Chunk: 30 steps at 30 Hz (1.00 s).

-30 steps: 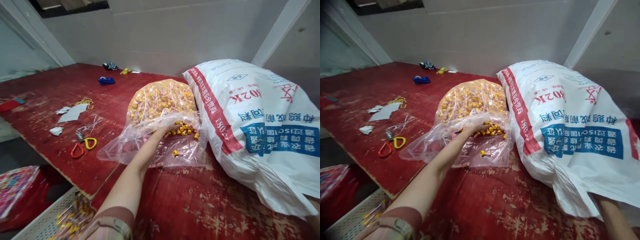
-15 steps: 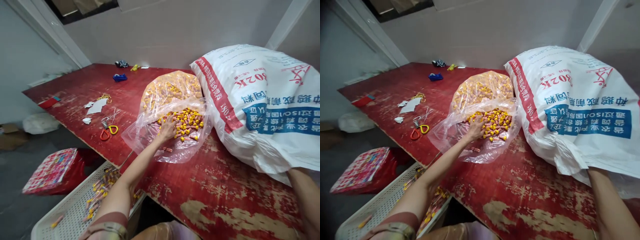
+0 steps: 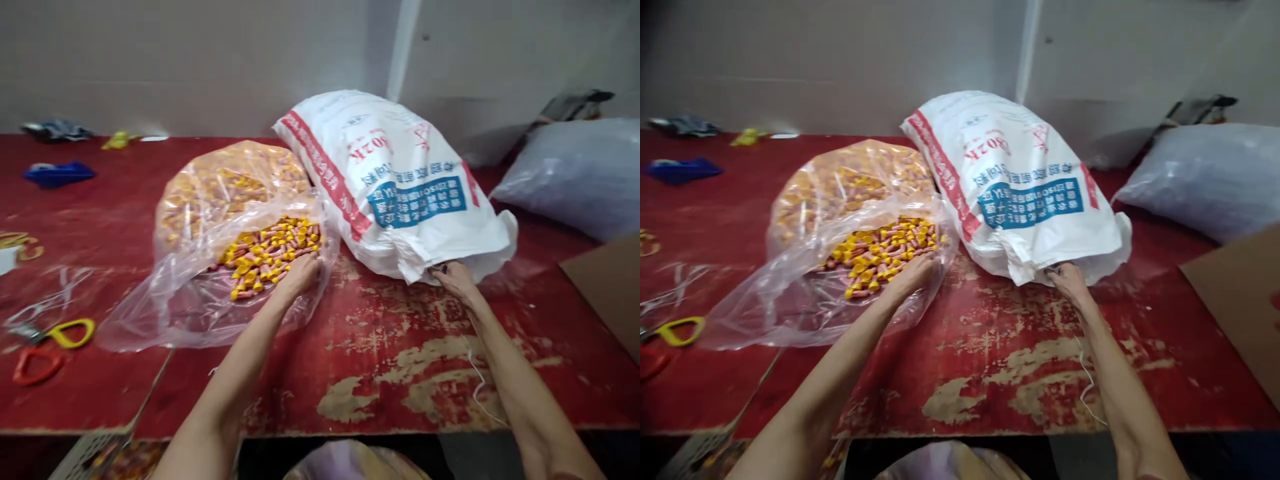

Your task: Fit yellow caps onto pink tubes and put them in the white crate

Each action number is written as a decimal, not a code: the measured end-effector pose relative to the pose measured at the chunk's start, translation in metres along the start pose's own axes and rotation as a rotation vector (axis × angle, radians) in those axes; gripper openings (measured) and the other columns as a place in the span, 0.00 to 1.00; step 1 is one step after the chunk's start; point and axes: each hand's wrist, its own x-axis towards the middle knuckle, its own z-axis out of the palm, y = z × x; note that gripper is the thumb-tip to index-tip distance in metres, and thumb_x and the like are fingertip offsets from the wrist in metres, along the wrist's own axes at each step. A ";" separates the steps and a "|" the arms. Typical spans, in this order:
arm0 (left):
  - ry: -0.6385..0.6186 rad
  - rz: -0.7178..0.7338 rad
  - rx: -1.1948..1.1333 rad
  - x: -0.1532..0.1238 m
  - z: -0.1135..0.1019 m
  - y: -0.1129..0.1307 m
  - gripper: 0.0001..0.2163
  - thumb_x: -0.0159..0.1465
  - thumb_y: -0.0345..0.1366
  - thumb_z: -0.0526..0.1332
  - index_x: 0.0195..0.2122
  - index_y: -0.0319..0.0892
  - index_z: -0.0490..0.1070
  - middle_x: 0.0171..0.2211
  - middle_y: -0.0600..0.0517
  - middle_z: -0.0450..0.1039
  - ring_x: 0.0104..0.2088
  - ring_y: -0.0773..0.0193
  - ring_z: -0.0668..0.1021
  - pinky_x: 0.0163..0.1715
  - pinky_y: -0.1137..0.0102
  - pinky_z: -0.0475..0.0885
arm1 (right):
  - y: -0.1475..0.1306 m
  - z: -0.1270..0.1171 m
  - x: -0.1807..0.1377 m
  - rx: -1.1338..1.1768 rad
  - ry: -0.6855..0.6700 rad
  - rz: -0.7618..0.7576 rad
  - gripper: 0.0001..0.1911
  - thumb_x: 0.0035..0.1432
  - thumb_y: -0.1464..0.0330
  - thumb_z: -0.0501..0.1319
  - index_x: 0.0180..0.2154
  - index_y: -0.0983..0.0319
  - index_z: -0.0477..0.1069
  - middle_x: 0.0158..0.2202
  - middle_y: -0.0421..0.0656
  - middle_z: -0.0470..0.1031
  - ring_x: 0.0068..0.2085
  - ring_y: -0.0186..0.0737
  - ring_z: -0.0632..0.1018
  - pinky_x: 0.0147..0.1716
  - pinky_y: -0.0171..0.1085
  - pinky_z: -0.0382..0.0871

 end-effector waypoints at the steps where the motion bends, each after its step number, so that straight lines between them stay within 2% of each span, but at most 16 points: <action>1: 0.055 -0.036 -0.038 -0.004 -0.002 0.000 0.13 0.56 0.23 0.52 0.35 0.37 0.75 0.37 0.43 0.74 0.38 0.59 0.75 0.41 0.66 0.68 | 0.007 -0.002 -0.010 0.016 0.005 0.020 0.17 0.53 0.59 0.61 0.37 0.67 0.71 0.30 0.44 0.71 0.29 0.36 0.71 0.31 0.36 0.67; 3: 0.228 -0.170 -0.204 -0.016 -0.006 0.005 0.13 0.57 0.25 0.53 0.39 0.38 0.74 0.37 0.45 0.74 0.38 0.60 0.75 0.41 0.66 0.68 | 0.012 0.000 -0.031 0.159 0.038 0.042 0.21 0.51 0.59 0.60 0.43 0.66 0.71 0.34 0.45 0.73 0.32 0.39 0.73 0.33 0.37 0.68; 5: 0.407 -0.329 -0.512 -0.033 -0.009 0.023 0.12 0.57 0.30 0.57 0.41 0.39 0.72 0.35 0.49 0.74 0.35 0.62 0.75 0.40 0.68 0.70 | 0.007 0.005 -0.051 0.421 0.074 0.061 0.26 0.49 0.58 0.61 0.48 0.65 0.68 0.40 0.46 0.74 0.38 0.41 0.74 0.38 0.38 0.69; 6: 0.454 -0.386 -0.701 -0.042 -0.009 0.035 0.11 0.56 0.33 0.59 0.41 0.40 0.72 0.33 0.51 0.74 0.34 0.63 0.75 0.38 0.68 0.70 | 0.001 0.007 -0.061 0.552 0.080 0.076 0.28 0.48 0.58 0.63 0.49 0.64 0.68 0.41 0.46 0.74 0.39 0.41 0.74 0.39 0.38 0.69; 8: 0.476 -0.468 -1.106 -0.060 -0.007 0.065 0.12 0.54 0.37 0.63 0.39 0.40 0.71 0.30 0.53 0.74 0.31 0.65 0.76 0.35 0.69 0.71 | -0.015 0.013 -0.078 0.728 0.042 0.105 0.26 0.46 0.58 0.66 0.47 0.63 0.70 0.40 0.45 0.75 0.39 0.40 0.74 0.38 0.37 0.69; 10: 0.431 -0.517 -1.475 -0.075 -0.002 0.096 0.13 0.52 0.38 0.66 0.37 0.41 0.69 0.29 0.53 0.75 0.30 0.65 0.77 0.34 0.69 0.72 | -0.034 0.020 -0.092 0.860 -0.022 0.120 0.22 0.46 0.60 0.68 0.43 0.62 0.71 0.38 0.43 0.75 0.36 0.38 0.74 0.36 0.36 0.70; 12: 0.384 -0.569 -1.748 -0.086 0.006 0.123 0.14 0.49 0.36 0.68 0.36 0.40 0.68 0.29 0.52 0.76 0.29 0.65 0.78 0.34 0.68 0.73 | -0.056 0.029 -0.105 1.021 -0.083 0.125 0.19 0.46 0.61 0.69 0.40 0.60 0.71 0.36 0.42 0.75 0.33 0.37 0.75 0.35 0.36 0.71; 14: 0.379 -0.627 -1.915 -0.096 0.015 0.143 0.16 0.47 0.36 0.70 0.35 0.40 0.68 0.29 0.52 0.76 0.29 0.64 0.79 0.33 0.68 0.74 | -0.077 0.041 -0.118 1.167 -0.119 0.131 0.17 0.45 0.62 0.70 0.38 0.59 0.70 0.38 0.42 0.74 0.34 0.36 0.76 0.35 0.36 0.72; 18: 0.461 -0.723 -1.983 -0.113 0.028 0.163 0.17 0.45 0.35 0.72 0.35 0.39 0.69 0.30 0.54 0.75 0.28 0.65 0.79 0.33 0.69 0.74 | -0.109 0.067 -0.139 1.226 -0.161 0.124 0.18 0.44 0.63 0.70 0.36 0.60 0.67 0.39 0.42 0.72 0.39 0.39 0.77 0.40 0.38 0.74; 22: 0.509 -0.727 -1.848 -0.127 0.033 0.164 0.15 0.47 0.35 0.71 0.35 0.40 0.72 0.30 0.55 0.74 0.28 0.68 0.77 0.34 0.69 0.74 | -0.119 0.081 -0.147 1.102 -0.209 0.056 0.18 0.47 0.61 0.69 0.37 0.60 0.66 0.40 0.44 0.72 0.40 0.40 0.76 0.42 0.40 0.74; 26: 0.523 -0.669 -1.592 -0.136 0.032 0.157 0.12 0.49 0.36 0.70 0.35 0.41 0.77 0.33 0.53 0.74 0.34 0.66 0.76 0.38 0.69 0.73 | -0.118 0.079 -0.146 0.943 -0.315 -0.002 0.19 0.49 0.59 0.68 0.41 0.60 0.68 0.38 0.43 0.73 0.37 0.38 0.76 0.39 0.37 0.74; 30: 0.506 -0.532 -1.339 -0.143 0.032 0.159 0.10 0.58 0.37 0.64 0.40 0.43 0.79 0.34 0.50 0.75 0.37 0.65 0.75 0.42 0.68 0.70 | -0.117 0.081 -0.149 0.841 -0.438 -0.122 0.18 0.55 0.59 0.64 0.45 0.60 0.70 0.43 0.45 0.73 0.43 0.40 0.76 0.43 0.38 0.72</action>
